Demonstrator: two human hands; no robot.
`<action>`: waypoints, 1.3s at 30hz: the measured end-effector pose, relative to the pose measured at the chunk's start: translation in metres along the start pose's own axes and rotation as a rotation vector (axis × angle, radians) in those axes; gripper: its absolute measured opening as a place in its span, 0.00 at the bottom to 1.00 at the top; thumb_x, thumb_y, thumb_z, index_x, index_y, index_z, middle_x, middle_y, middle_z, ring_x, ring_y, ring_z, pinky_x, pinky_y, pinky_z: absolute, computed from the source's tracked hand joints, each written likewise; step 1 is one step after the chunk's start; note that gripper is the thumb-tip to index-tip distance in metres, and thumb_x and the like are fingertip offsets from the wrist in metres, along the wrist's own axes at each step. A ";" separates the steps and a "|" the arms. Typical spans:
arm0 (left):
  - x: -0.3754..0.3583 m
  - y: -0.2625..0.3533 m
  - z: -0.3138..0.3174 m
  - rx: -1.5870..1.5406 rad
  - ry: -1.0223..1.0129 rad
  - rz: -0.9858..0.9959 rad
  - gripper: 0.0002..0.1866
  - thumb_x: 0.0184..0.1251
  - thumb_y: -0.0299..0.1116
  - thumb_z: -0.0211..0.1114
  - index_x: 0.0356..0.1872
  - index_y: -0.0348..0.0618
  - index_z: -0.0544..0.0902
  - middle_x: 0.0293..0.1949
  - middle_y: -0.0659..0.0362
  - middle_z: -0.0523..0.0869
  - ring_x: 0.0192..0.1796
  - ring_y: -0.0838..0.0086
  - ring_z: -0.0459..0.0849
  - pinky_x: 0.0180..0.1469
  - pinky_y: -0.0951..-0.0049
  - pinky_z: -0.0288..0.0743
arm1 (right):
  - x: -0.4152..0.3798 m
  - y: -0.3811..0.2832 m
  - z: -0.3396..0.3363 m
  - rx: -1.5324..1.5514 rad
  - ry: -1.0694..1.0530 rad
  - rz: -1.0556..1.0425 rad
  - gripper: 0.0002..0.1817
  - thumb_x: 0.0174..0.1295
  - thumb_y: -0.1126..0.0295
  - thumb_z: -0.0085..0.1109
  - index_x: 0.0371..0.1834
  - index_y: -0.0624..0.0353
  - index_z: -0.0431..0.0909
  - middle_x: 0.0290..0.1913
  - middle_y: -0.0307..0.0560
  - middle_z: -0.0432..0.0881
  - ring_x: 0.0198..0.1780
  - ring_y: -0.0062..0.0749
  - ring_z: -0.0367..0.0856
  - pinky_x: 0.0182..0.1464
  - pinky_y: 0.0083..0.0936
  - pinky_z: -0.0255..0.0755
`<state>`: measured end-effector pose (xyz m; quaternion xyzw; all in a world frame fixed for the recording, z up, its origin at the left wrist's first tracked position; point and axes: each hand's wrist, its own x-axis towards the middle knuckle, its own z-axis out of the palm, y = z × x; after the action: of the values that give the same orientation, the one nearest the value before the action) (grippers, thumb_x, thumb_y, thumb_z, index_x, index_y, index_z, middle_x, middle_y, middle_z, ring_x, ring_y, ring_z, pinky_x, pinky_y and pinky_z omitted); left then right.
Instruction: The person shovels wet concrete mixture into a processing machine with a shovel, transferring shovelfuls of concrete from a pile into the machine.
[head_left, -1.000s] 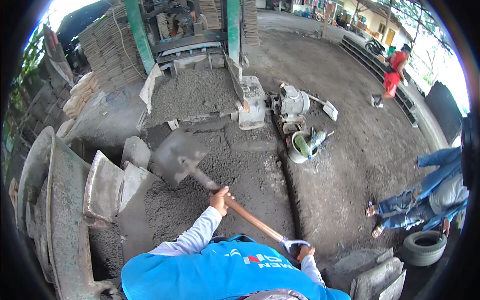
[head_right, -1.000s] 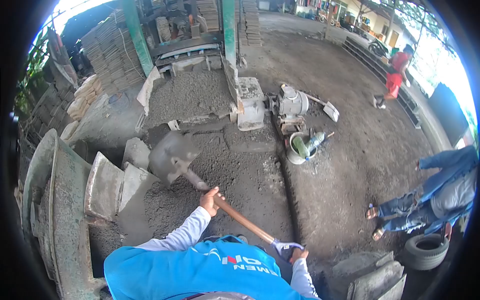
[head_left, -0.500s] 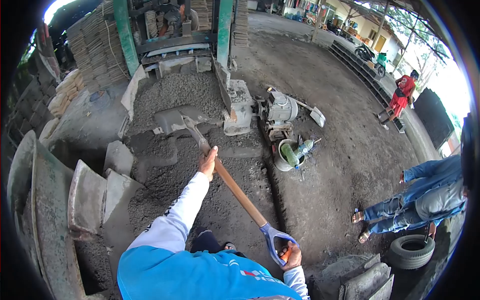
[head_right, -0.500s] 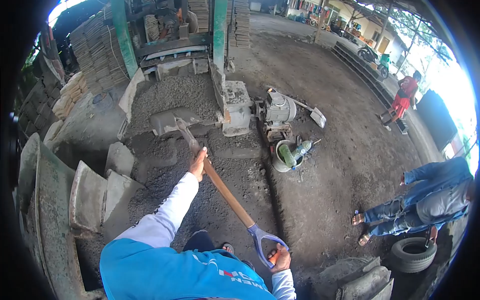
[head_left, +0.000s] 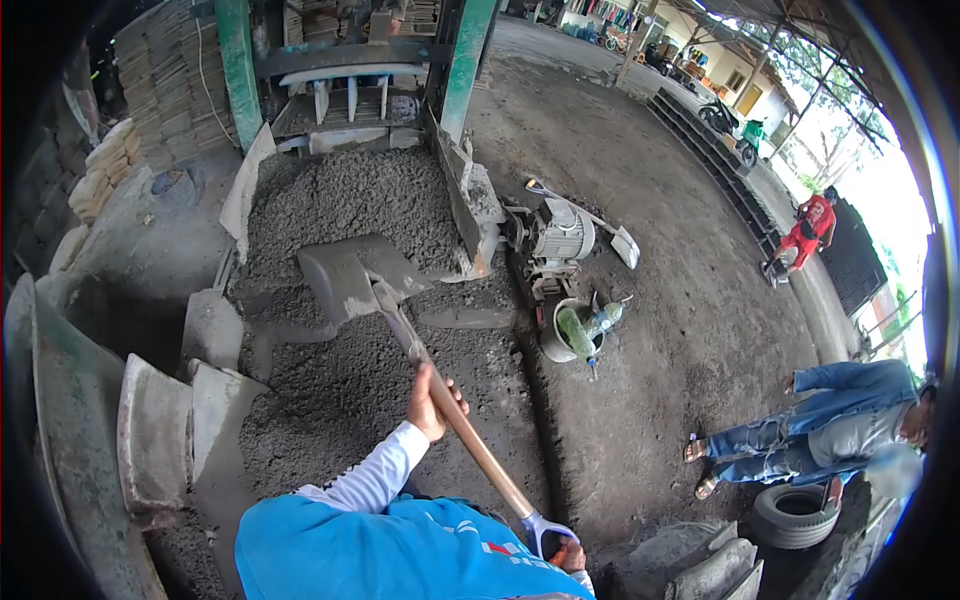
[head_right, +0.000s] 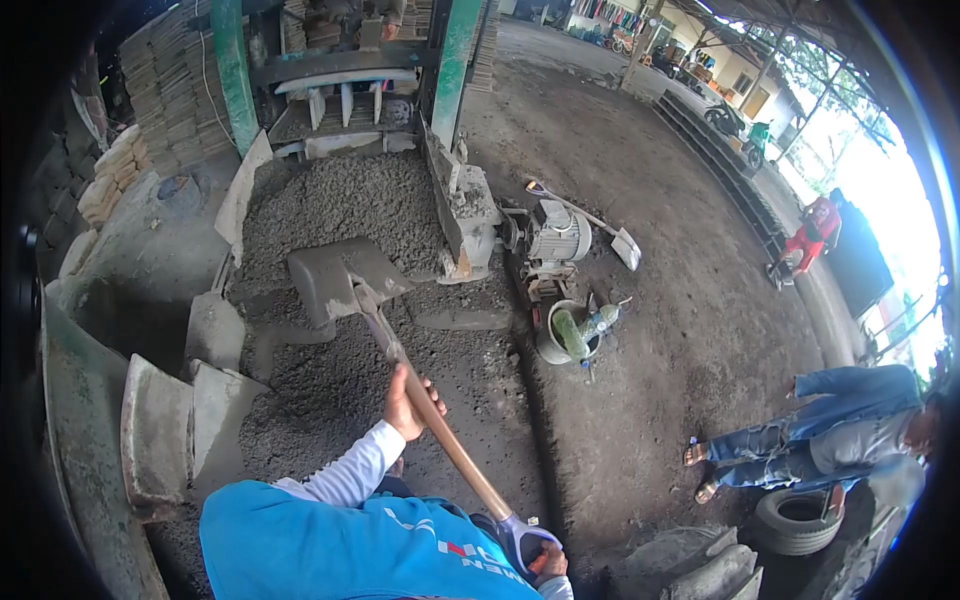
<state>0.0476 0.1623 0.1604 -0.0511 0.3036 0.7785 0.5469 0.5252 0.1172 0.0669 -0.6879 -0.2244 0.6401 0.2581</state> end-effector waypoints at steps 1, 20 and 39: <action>-0.002 0.007 0.004 -0.101 -0.036 -0.050 0.36 0.54 0.77 0.54 0.33 0.48 0.71 0.26 0.59 0.74 0.29 0.62 0.78 0.36 0.50 0.76 | 0.020 0.024 -0.022 -0.017 0.024 -0.024 0.16 0.51 0.62 0.61 0.38 0.62 0.79 0.29 0.42 0.77 0.29 0.34 0.76 0.33 0.33 0.73; 0.079 0.105 0.003 -0.135 0.157 -0.255 0.46 0.43 0.89 0.37 0.28 0.49 0.67 0.15 0.58 0.69 0.14 0.61 0.69 0.24 0.53 0.67 | -0.049 -0.074 0.183 0.076 0.170 0.113 0.10 0.53 0.60 0.60 0.33 0.50 0.75 0.24 0.38 0.69 0.26 0.32 0.69 0.29 0.33 0.68; 0.216 0.286 0.075 -0.061 0.003 0.032 0.23 0.65 0.57 0.62 0.25 0.52 0.68 0.16 0.66 0.69 0.18 0.72 0.70 0.26 0.63 0.68 | -0.116 -0.207 0.317 0.390 -0.562 -0.386 0.17 0.57 0.57 0.66 0.38 0.60 0.78 0.30 0.45 0.78 0.31 0.36 0.79 0.31 0.33 0.76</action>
<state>-0.2717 0.3173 0.2510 -0.0641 0.2812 0.7961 0.5319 0.2046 0.2238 0.2736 -0.3689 -0.2859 0.7739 0.4280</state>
